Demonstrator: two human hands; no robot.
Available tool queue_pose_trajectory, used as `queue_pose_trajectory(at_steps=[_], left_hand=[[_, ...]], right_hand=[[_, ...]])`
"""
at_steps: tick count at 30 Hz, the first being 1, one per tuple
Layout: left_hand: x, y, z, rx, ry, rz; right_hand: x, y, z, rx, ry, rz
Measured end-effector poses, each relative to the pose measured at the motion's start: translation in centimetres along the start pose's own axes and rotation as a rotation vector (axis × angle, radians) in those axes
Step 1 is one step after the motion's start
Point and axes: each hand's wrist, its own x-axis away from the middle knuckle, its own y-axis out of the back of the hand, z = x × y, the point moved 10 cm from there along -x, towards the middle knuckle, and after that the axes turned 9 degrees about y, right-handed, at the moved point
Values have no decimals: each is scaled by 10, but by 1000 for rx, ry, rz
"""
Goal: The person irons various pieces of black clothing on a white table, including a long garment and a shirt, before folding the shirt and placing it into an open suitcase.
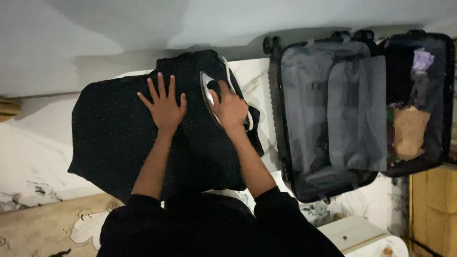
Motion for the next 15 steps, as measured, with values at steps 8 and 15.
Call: queue_pose_trajectory(at_steps=[8, 15], left_hand=[[3, 0, 3, 63, 7, -40], [7, -1, 9, 129, -33, -97]], right_hand=[[-18, -3, 5, -70, 75, -27], [33, 53, -6, -312, 87, -244]])
